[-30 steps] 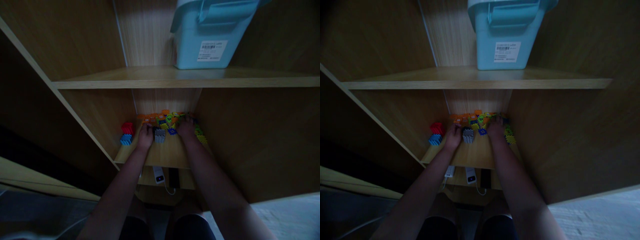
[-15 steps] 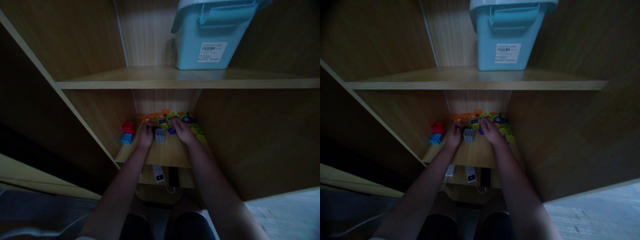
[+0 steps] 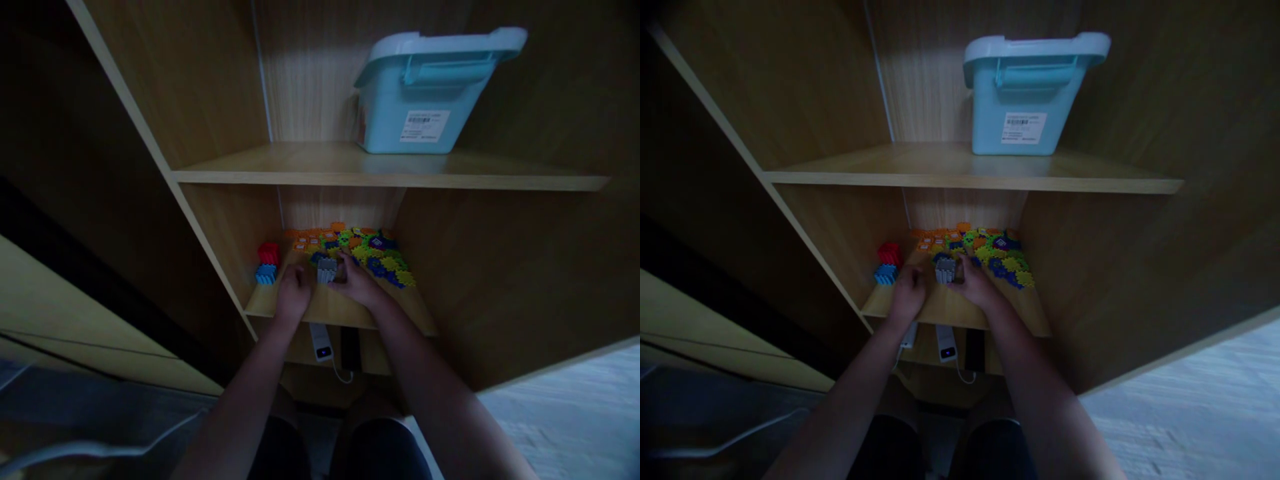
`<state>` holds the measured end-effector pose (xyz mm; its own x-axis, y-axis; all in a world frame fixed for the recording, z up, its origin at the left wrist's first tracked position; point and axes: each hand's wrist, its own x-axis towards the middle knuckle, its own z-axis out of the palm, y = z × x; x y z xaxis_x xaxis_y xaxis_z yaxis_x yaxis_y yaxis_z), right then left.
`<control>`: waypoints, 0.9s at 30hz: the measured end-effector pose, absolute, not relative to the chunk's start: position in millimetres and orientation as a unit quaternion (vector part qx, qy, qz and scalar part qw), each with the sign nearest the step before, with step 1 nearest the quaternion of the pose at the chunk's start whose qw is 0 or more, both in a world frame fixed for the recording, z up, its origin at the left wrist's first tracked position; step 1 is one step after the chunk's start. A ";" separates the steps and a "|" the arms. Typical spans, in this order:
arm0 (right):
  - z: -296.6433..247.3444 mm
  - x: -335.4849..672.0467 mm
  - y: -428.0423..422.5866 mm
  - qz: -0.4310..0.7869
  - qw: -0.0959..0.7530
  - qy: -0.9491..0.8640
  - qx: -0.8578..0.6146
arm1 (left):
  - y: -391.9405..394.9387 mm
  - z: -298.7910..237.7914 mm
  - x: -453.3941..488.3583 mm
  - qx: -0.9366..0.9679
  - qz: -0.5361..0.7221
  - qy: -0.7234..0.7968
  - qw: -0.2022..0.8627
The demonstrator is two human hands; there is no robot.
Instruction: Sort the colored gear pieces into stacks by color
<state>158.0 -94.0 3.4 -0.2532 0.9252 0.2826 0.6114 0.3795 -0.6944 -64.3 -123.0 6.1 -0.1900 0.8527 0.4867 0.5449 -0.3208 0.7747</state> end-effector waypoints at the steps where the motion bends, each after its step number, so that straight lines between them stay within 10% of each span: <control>1: 2.3 156.2 -95.2 0.234 0.341 -0.759 -0.503 | -140.7 6.6 -67.8 0.617 0.527 0.563 0.157; 12: -3.4 67.4 -127.3 0.316 0.346 -0.767 -0.439 | -347.4 -48.2 -98.4 0.670 0.200 0.581 0.417; 27: 3.4 -24.7 -142.9 0.286 0.331 -0.766 -0.471 | -364.8 -127.7 -94.4 0.813 -0.018 0.418 0.406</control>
